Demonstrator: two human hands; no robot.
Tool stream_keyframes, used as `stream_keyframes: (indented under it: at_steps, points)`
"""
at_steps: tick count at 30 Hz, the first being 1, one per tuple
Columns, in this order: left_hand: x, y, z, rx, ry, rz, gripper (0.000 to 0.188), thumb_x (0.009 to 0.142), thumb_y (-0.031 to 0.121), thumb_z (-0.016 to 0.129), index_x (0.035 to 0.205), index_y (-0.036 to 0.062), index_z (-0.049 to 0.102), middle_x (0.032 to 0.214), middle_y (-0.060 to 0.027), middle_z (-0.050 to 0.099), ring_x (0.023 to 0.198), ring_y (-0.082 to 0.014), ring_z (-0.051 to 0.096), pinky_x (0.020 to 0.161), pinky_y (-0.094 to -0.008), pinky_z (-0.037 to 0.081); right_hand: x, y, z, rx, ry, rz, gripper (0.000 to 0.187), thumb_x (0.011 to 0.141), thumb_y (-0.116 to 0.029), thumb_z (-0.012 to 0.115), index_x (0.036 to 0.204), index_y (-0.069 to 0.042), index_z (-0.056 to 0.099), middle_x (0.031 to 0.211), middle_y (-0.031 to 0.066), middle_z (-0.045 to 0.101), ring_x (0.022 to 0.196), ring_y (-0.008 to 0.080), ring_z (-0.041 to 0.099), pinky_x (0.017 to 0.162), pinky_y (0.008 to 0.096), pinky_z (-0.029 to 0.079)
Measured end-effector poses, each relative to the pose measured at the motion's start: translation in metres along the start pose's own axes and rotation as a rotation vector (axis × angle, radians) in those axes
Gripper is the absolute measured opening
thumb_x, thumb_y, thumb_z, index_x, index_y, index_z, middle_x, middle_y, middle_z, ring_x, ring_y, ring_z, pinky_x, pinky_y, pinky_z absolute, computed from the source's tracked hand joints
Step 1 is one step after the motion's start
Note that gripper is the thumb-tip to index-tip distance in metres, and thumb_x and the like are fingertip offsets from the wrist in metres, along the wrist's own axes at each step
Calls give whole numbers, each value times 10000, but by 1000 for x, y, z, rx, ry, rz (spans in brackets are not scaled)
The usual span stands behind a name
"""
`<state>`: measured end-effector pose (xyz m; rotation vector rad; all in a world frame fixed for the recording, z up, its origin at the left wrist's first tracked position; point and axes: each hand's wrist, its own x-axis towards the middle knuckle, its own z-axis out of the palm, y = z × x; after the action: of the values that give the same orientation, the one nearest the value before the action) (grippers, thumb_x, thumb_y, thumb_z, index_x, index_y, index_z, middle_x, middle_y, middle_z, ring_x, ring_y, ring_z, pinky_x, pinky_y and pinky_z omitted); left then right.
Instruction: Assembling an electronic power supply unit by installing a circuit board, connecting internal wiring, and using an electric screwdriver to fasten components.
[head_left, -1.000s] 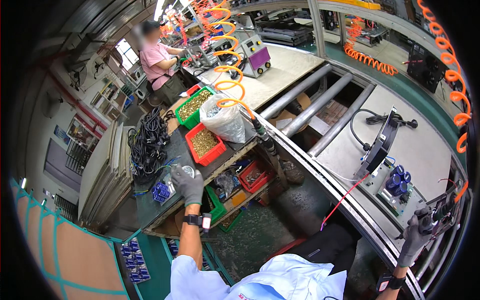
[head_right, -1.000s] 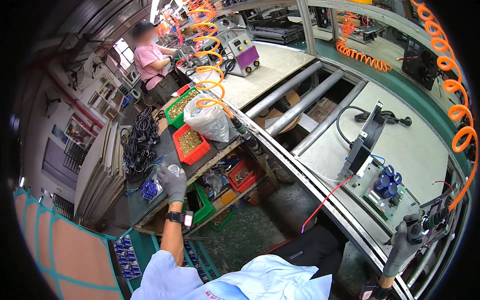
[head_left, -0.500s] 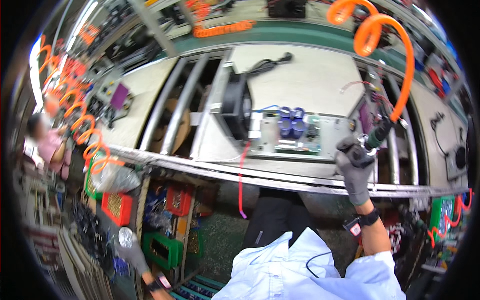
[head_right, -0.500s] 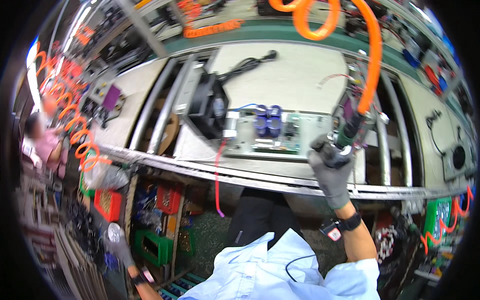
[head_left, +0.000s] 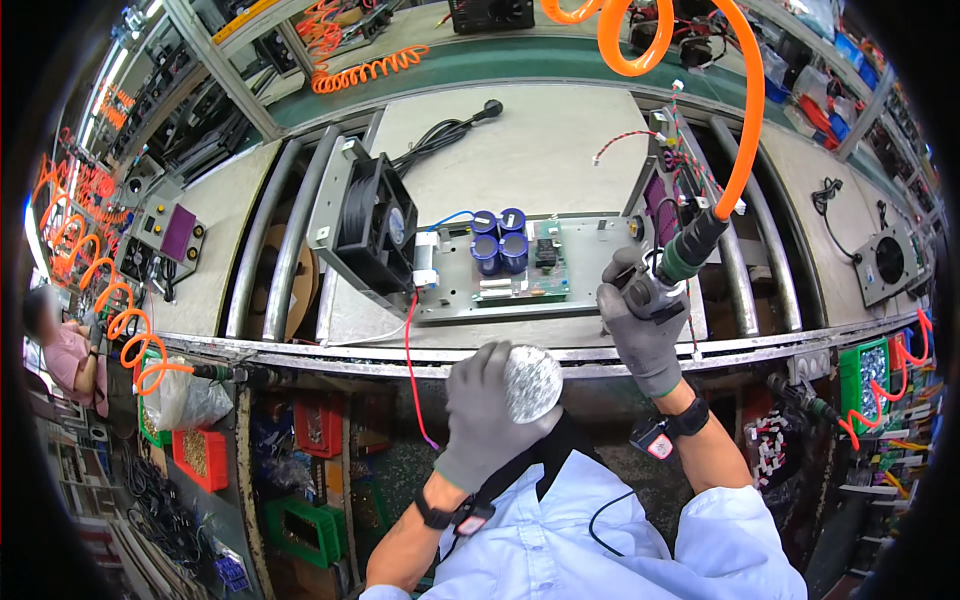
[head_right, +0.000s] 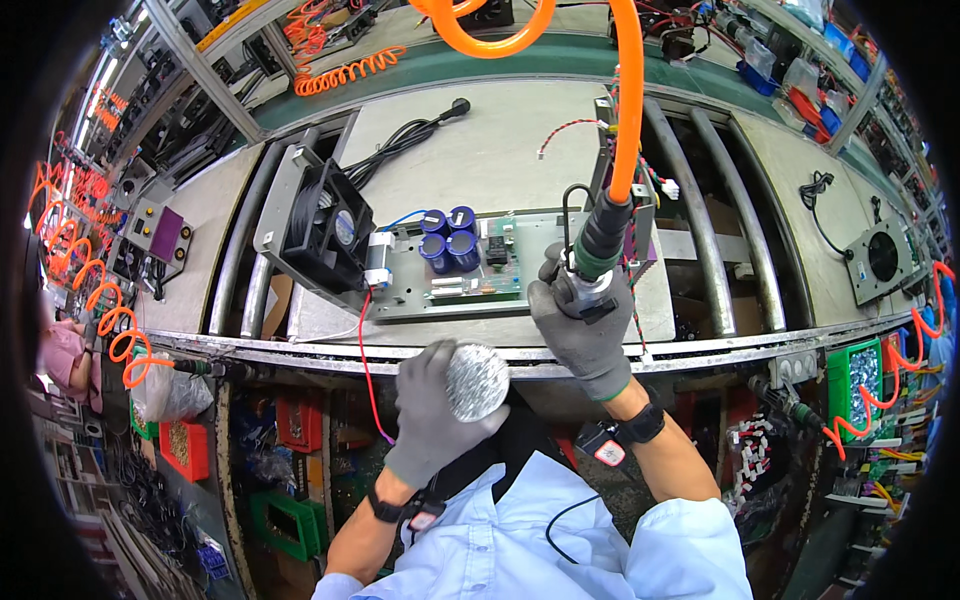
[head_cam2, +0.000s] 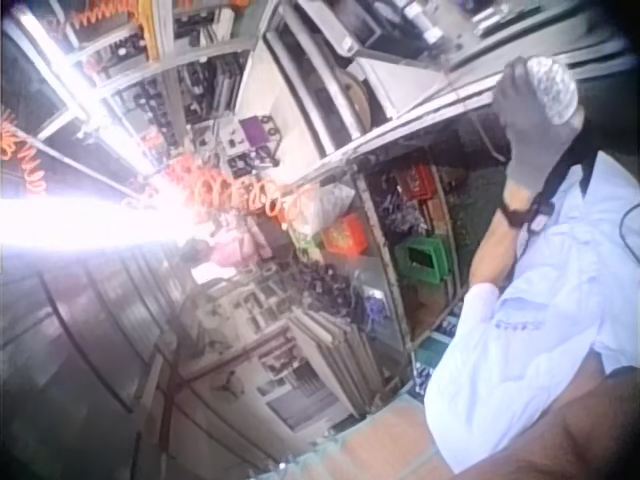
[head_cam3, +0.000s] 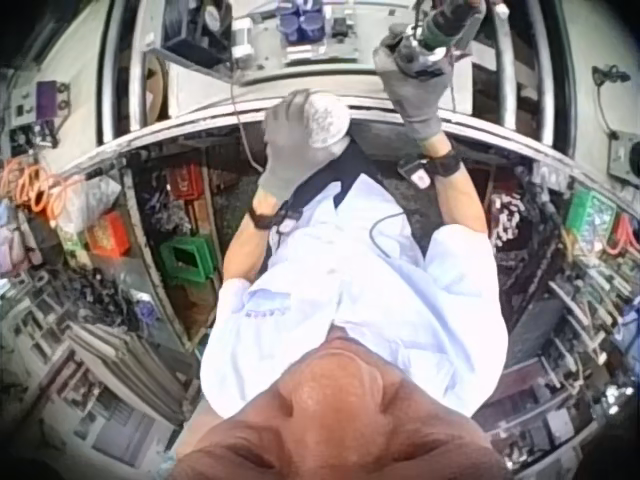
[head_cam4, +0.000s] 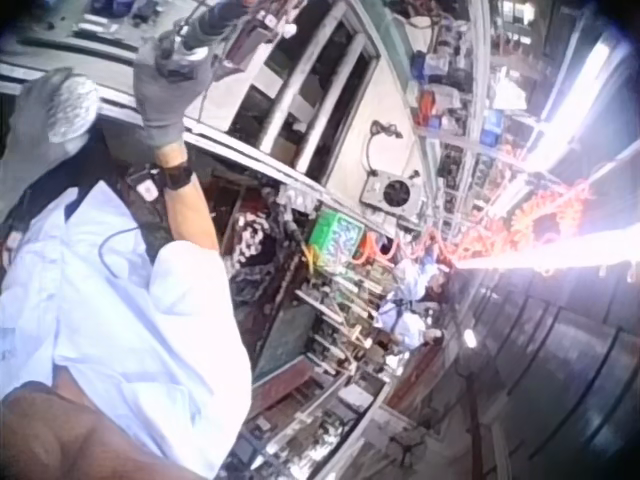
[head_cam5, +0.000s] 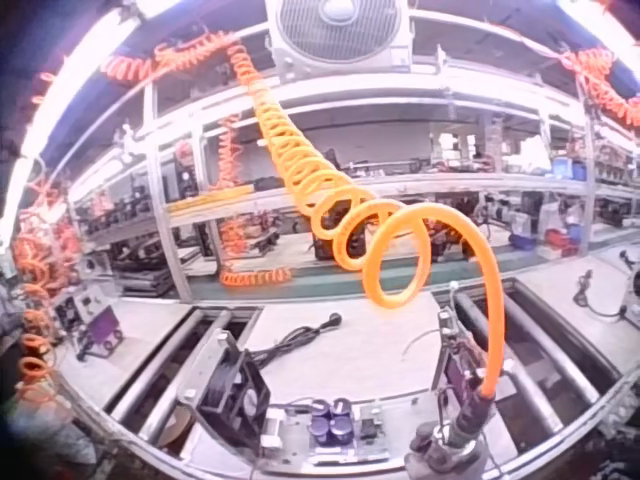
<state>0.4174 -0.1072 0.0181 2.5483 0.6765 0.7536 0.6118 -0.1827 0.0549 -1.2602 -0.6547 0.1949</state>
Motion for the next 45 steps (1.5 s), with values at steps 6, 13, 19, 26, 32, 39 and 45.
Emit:
stream_keyframes:
  at_steps: [6,13,19,26,32,39,45]
  points:
    - [21,1,33,40,-17,58,835,586,337,865,1278,30,512,1251,-185,532,1121,-382,496,975,-488,411,-9,1,-14,-214,-22,-38,210,763,65,662,955,-7,614,907,61,652,779,103,624,685,267,505]
    - [12,-8,35,28,42,65,786,555,355,875,1200,65,533,1288,-196,539,1088,-391,503,951,-487,416,-25,5,-13,9,-82,-107,355,795,82,597,1137,9,535,1106,124,642,929,167,680,802,305,538]
    - [18,-16,40,70,13,106,712,586,434,852,1138,61,601,1293,-198,545,1068,-390,517,921,-490,435,-13,3,-9,-109,-26,-52,210,769,86,664,955,-12,647,899,62,686,778,91,638,708,256,530]
    - [18,-17,38,96,-25,68,737,602,471,833,1195,85,627,1273,-181,549,1047,-370,529,896,-477,446,-13,-21,15,116,-124,92,253,793,102,639,1018,-14,621,987,63,659,874,96,616,773,252,513]
    - [17,-17,36,114,-38,74,717,609,504,822,1189,127,634,1289,-180,537,1062,-371,523,908,-486,434,-4,-19,48,176,-152,2,222,805,67,666,1010,-11,635,949,50,665,842,96,615,759,255,512]
    - [17,-23,38,76,-7,66,748,631,530,812,1221,116,613,1296,-184,533,1088,-370,522,916,-494,425,-8,-11,64,150,-123,52,210,791,83,651,976,-15,644,932,46,666,836,99,620,754,266,520]
    - [16,-25,39,17,-8,48,802,634,523,812,1228,41,570,1289,-184,535,1089,-352,524,918,-491,420,-7,-11,62,97,-127,38,257,788,91,657,1019,-12,609,969,62,659,882,113,623,797,267,518]
